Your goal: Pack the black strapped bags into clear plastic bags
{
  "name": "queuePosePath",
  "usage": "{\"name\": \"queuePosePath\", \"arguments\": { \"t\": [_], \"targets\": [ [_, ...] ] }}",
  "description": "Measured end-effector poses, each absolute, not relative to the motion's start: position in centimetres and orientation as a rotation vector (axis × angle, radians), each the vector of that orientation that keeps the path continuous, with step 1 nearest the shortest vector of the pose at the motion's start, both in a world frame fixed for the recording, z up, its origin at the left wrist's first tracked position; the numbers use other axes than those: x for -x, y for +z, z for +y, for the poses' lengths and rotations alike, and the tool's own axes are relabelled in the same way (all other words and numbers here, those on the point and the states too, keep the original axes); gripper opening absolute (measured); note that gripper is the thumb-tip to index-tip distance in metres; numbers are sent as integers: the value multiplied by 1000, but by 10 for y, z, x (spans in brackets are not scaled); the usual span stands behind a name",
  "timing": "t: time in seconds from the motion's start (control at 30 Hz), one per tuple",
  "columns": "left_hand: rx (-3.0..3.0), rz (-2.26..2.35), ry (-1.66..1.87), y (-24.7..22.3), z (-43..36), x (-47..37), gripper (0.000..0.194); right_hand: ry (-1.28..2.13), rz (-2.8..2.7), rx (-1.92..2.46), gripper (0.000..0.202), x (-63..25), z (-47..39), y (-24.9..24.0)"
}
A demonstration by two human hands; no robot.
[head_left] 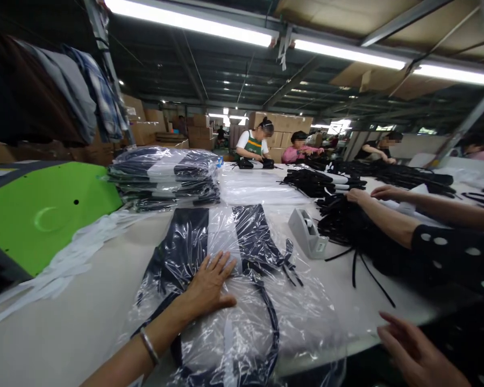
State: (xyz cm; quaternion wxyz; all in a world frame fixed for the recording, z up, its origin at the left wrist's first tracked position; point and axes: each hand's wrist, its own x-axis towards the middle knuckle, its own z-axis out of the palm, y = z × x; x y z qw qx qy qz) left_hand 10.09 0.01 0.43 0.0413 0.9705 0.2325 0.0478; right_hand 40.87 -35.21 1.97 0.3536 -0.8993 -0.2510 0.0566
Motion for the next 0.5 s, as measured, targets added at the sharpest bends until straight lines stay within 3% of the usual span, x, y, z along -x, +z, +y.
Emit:
{"name": "queuePosePath", "arguments": {
  "t": [0.07,0.2,0.3,0.5],
  "targets": [
    [-2975,732,127,7,-1,-101,101,148,-841,2141,53,-362,-308,63],
    [-2975,732,99,6,-1,-102,90,281,-1855,1719,63,-269,-192,111],
    [-2981,719,89,4,1,-102,85,168,-2096,1632,66,-254,-123,97],
    [-2957,777,53,9,-4,-105,105,85,-1831,2241,65,-349,-86,34]
  ]
}}
